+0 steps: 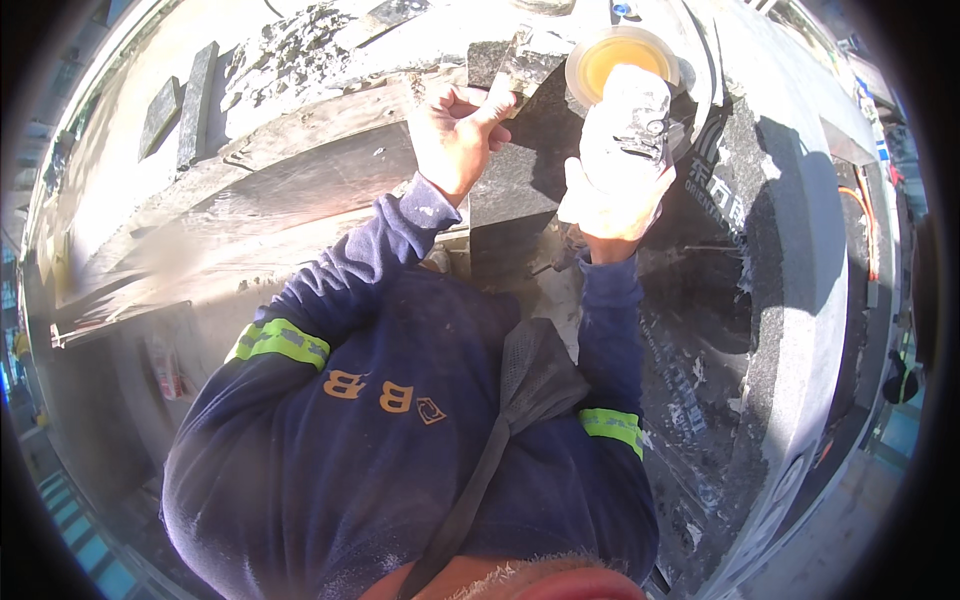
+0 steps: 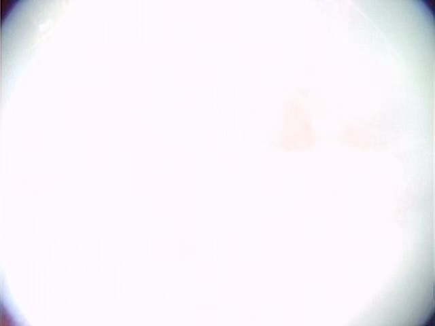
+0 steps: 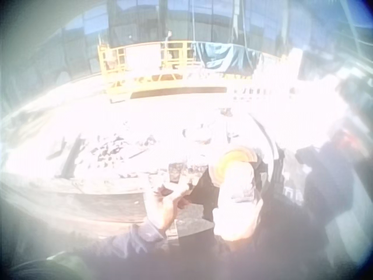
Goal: The person changes a grinding disc on a handheld angle grinder, then grinds the edge of a dark stone block on a workbench. The person holds the block with one hand and operates the grinder with the other, creating dust as the edge is smoothed.
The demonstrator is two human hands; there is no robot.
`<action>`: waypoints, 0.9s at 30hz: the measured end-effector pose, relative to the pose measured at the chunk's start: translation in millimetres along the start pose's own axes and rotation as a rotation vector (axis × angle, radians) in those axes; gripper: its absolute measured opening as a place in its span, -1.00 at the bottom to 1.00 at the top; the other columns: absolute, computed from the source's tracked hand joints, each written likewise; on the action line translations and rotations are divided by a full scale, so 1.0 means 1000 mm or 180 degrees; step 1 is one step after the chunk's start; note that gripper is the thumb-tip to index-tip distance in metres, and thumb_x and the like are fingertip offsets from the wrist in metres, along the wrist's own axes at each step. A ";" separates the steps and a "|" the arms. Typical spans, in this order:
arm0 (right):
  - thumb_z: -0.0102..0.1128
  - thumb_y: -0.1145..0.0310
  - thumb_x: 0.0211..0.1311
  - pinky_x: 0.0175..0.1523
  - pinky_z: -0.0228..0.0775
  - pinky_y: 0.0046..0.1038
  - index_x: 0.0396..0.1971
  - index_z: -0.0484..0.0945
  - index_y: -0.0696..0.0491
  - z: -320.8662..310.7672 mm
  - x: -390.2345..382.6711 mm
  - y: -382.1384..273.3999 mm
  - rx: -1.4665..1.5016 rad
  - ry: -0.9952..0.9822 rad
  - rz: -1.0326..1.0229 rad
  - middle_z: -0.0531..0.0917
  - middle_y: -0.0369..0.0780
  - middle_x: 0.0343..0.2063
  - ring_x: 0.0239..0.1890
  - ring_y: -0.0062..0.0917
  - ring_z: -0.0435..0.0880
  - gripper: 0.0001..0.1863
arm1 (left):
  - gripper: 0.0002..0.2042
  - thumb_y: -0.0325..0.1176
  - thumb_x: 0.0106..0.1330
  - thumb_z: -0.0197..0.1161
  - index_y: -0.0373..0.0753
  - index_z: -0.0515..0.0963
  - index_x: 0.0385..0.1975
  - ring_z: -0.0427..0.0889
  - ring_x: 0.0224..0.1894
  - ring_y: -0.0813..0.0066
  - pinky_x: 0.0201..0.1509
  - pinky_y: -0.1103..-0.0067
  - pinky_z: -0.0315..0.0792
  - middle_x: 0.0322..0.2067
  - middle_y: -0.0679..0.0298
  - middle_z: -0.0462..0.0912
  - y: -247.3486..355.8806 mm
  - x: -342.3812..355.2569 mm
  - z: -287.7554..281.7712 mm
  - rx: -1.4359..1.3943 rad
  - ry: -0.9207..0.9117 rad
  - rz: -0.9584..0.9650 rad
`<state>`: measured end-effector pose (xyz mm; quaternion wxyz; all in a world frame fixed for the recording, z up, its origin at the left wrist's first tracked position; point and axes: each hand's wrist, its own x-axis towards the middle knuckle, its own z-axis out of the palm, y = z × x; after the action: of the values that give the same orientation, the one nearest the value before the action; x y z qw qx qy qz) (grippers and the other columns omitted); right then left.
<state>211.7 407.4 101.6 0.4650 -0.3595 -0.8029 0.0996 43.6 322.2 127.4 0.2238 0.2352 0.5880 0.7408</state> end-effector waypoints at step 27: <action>0.52 0.35 -0.16 0.31 0.25 -0.30 0.28 0.02 0.17 0.032 0.009 -0.021 0.2384 -0.0219 0.0720 0.43 -0.11 0.11 0.18 -0.39 0.42 0.02 | -0.80 -0.34 0.22 0.42 -0.32 0.62 -0.28 0.61 -0.52 0.64 -0.43 0.68 0.49 -0.56 0.26 0.67 0.040 0.048 -0.030 0.1784 -0.0280 0.2179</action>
<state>172.3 404.0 100.6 0.5229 -0.2476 -0.6814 0.4484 -14.7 319.8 164.8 -0.0819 0.4992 0.6444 0.5735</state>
